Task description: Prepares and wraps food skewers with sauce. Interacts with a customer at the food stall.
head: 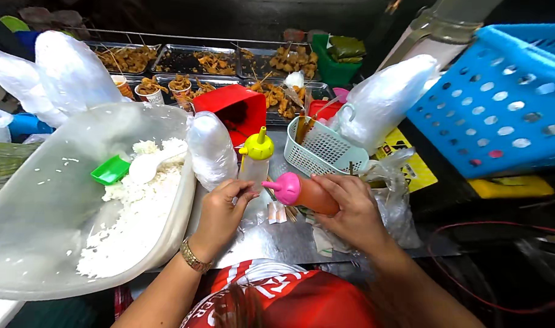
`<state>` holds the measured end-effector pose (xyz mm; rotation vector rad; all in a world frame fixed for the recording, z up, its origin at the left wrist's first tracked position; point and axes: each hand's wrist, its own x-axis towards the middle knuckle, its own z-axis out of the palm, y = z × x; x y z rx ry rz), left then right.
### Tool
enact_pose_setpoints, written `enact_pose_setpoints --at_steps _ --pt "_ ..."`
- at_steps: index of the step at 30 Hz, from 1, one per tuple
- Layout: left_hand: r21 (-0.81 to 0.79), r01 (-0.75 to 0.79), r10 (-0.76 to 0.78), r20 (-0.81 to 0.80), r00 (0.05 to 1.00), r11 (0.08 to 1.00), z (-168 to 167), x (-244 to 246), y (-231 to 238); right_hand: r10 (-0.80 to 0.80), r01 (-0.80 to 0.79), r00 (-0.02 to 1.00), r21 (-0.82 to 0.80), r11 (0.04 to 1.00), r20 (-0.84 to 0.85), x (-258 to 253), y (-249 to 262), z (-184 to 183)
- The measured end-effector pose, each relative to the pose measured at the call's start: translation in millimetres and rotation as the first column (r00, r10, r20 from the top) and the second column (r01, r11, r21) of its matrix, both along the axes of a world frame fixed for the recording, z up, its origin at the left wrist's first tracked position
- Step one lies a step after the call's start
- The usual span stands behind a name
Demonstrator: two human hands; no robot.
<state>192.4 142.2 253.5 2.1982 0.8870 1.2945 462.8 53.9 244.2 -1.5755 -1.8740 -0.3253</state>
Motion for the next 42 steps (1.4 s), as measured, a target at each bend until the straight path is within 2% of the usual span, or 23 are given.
enact_pose_setpoints --at_steps 3,5,10,12,14,16,19,23,26,34,42 --pt "0.101 0.015 -0.007 -0.084 0.996 0.995 0.7 -0.2 0.2 0.002 0.001 0.997 -0.034 0.999 0.079 1.1 0.4 5.3" --pt "0.114 0.042 -0.026 -0.139 0.990 0.993 1.1 -0.4 0.5 0.020 -0.013 0.991 -0.058 0.998 0.134 1.8 2.0 9.0" --pt "-0.022 0.127 -0.129 -0.222 0.967 0.992 5.1 0.4 -0.4 0.081 -0.072 0.951 -0.043 0.997 0.298 6.6 8.8 30.5" --pt "-0.124 0.139 -0.165 -0.232 0.959 0.983 10.2 6.4 -1.4 0.108 -0.118 0.908 0.001 0.993 0.405 6.2 11.3 52.2" --pt "-0.315 0.118 -0.196 -0.228 0.954 0.942 22.8 15.3 -3.0 0.136 -0.172 0.856 0.026 0.985 0.499 4.8 12.5 79.9" --pt "-0.558 0.098 -0.233 -0.176 0.956 0.824 39.8 25.1 -3.0 0.170 -0.238 0.778 0.034 0.971 0.605 3.5 15.4 107.9" --pt "-0.705 0.166 -0.226 0.009 0.974 0.689 47.8 35.0 -0.7 0.177 -0.354 0.631 0.077 0.932 0.755 2.5 25.5 141.5" --pt "-0.700 0.266 -0.225 0.152 0.962 0.663 47.6 38.9 -0.2 0.200 -0.481 0.452 0.048 0.875 0.870 0.3 35.8 176.1" --pt "-0.666 0.273 -0.213 0.172 0.962 0.694 52.1 38.1 -1.5 0.213 -0.521 0.381 0.018 0.854 0.900 -2.8 41.3 191.7" --pt "-0.593 0.278 -0.188 0.210 0.960 0.755 66.4 35.1 -3.2 0.212 -0.544 0.378 0.031 0.838 0.901 -11.4 43.9 214.4" --pt "-0.545 0.287 -0.207 0.205 0.957 0.788 65.2 34.9 -2.7 0.237 -0.562 0.380 0.020 0.827 0.894 -13.6 43.6 219.4"
